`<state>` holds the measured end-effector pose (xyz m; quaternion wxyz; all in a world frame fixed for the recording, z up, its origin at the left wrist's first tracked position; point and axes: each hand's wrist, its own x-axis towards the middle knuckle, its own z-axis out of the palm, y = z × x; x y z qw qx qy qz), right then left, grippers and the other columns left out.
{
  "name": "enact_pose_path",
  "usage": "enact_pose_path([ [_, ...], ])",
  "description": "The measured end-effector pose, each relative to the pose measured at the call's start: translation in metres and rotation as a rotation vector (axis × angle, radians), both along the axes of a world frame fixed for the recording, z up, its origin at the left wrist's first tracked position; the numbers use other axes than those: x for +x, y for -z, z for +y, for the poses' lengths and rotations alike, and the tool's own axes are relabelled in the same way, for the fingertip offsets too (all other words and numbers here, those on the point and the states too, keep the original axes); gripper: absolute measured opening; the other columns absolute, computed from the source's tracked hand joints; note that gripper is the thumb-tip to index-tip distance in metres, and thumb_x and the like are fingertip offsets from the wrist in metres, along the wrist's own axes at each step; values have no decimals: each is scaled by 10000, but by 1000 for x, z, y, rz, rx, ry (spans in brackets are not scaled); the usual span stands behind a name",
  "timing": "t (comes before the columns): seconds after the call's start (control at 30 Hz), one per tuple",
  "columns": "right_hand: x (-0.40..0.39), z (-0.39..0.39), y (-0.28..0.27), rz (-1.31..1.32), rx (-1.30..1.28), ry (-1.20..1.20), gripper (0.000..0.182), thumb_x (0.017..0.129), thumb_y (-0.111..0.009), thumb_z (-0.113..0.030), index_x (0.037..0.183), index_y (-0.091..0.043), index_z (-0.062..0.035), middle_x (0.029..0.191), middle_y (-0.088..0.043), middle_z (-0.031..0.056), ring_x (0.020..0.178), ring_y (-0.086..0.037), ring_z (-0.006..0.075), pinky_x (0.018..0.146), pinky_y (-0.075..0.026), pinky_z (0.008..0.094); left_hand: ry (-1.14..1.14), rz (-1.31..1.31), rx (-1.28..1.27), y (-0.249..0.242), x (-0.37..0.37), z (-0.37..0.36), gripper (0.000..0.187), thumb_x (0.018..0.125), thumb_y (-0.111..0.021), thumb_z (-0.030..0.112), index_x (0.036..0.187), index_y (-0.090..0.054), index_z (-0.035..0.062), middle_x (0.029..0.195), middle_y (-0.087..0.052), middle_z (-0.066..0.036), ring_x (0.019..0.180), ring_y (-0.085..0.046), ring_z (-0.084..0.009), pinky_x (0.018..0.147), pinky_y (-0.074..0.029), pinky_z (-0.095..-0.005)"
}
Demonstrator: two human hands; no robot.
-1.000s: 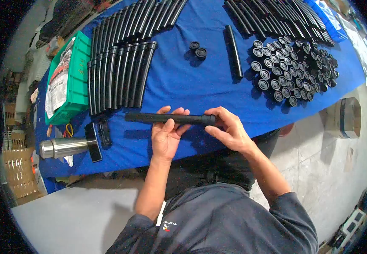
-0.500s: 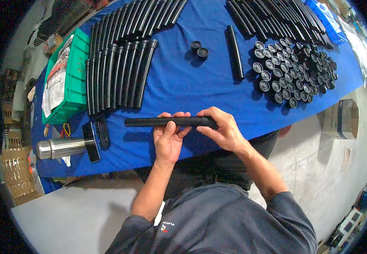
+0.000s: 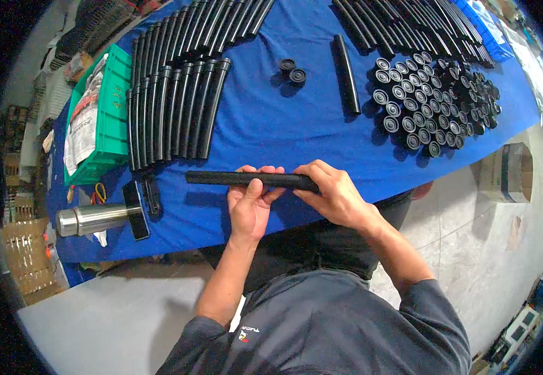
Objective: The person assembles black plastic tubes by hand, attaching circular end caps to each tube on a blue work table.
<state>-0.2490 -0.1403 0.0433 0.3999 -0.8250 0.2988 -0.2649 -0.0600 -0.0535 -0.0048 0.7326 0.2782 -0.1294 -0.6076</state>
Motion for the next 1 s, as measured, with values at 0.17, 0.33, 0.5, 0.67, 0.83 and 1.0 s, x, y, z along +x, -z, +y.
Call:
enact_pose_path([
  [0.17,-2,2,6,41,-6,9,373,826,-792,-65,1156,-628,-9,1010,-648,156,874,-665,332,731,-529,393,-5,-25,-5,0,-1,0,223,977,-653,54,1184,-573,82,1210,-671,-190,1211,-640,-368,939,-621,-513],
  [0.33,-1,3,5,-36,103,62,404,821,-808,-82,1173,-626,-5,1016,-659,143,859,-672,289,718,-527,368,14,14,-8,1,2,-1,235,974,-652,53,1194,-574,83,1229,-663,-195,1232,-628,-371,957,-611,-519],
  [0.5,-4,2,1,-31,623,114,384,838,-811,-121,1167,-648,-8,1003,-675,130,845,-663,250,703,-512,337,-1,67,-49,-2,2,0,262,960,-655,35,1206,-577,85,1261,-653,-214,1254,-612,-387,981,-597,-527],
  [0.67,-2,0,9,-125,112,77,364,849,-805,-148,1153,-657,-12,978,-677,126,846,-668,262,723,-514,358,29,30,-56,2,3,1,253,950,-652,14,1184,-582,78,1268,-650,-229,1258,-603,-409,965,-602,-547],
  [0.83,-5,1,-3,-55,181,32,349,856,-798,-170,1137,-657,-19,974,-673,139,849,-668,296,733,-515,379,57,42,-33,3,6,3,247,945,-667,21,1170,-582,75,1231,-666,-230,1230,-620,-417,952,-607,-559],
  [1.0,-8,1,1,-49,119,-23,363,877,-781,-207,1156,-643,-20,949,-660,154,835,-655,332,729,-511,394,74,34,-13,2,6,4,251,945,-675,30,1173,-576,66,1214,-674,-229,1206,-636,-412,944,-614,-550],
])
